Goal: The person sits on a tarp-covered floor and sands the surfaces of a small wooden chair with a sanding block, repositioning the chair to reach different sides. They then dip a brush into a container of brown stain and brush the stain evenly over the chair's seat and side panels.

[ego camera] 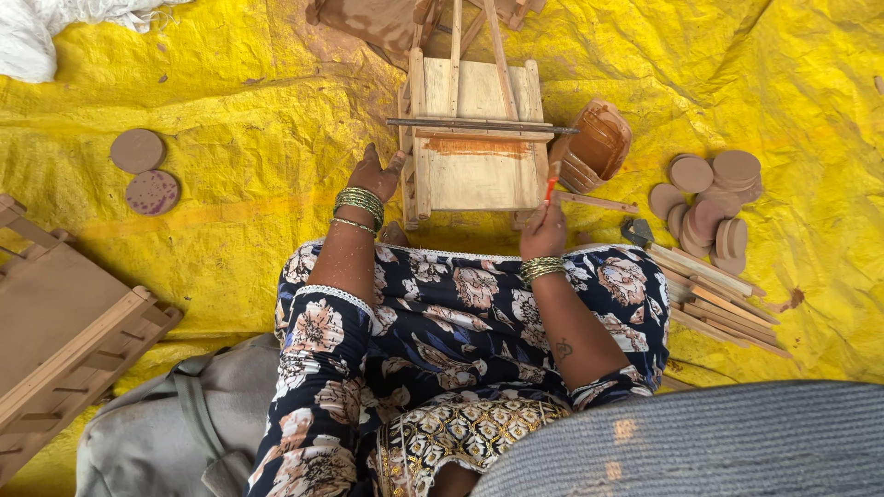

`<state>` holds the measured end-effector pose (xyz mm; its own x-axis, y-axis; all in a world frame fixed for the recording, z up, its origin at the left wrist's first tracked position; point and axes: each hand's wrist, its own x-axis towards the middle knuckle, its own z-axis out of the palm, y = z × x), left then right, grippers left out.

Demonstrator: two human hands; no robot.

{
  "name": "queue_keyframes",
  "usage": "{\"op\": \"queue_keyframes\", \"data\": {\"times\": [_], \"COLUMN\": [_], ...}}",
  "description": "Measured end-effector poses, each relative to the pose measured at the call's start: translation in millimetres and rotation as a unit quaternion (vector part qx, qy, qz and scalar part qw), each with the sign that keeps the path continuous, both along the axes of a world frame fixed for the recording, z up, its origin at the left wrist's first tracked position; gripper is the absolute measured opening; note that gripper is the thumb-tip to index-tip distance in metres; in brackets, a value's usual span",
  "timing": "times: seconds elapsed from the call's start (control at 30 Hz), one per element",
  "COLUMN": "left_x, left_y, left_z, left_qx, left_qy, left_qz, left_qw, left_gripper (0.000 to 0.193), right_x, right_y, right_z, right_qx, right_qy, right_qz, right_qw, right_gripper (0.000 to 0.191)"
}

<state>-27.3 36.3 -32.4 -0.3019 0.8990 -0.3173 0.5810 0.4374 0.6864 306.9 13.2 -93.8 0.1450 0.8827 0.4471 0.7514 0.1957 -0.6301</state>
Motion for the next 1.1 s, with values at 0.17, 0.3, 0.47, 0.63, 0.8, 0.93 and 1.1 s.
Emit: {"op": "queue_keyframes", "data": {"times": [0.17,0.3,0.47,0.63,0.8,0.93,1.1], "left_x": [2,0,-5,-4,-2,-3,-3], "left_y": [3,4,0,0,-2,-4,-2], "left_z": [4,0,-5,-7,-5,-2,-3], "left_qx": [0.003,-0.008,0.078,0.087,0.083,0.084,0.093], "left_qy": [-0.017,-0.018,-0.02,-0.026,-0.025,-0.041,-0.021], "left_qz": [-0.009,-0.005,0.078,0.063,0.057,0.062,0.049], "left_qw": [1.0,1.0,0.994,0.994,0.995,0.994,0.994], "left_gripper": [0.099,0.103,0.103,0.103,0.103,0.105,0.103], "right_x": [-41,-91,-107,-30,26,6,-13], "right_y": [-2,-25,-23,9,7,-3,-6], "right_z": [5,13,15,1,-5,0,6], "right_qx": [-0.105,-0.06,-0.055,-0.117,0.076,-0.013,0.085], "right_qy": [-0.041,-0.087,-0.129,-0.114,-0.063,0.007,-0.016], "right_qz": [0.08,0.248,0.239,0.086,0.031,-0.021,0.02], "right_qw": [0.99,0.963,0.961,0.983,0.995,1.0,0.996], "right_gripper": [0.046,0.037,0.04,0.036,0.03,0.043,0.047]}}
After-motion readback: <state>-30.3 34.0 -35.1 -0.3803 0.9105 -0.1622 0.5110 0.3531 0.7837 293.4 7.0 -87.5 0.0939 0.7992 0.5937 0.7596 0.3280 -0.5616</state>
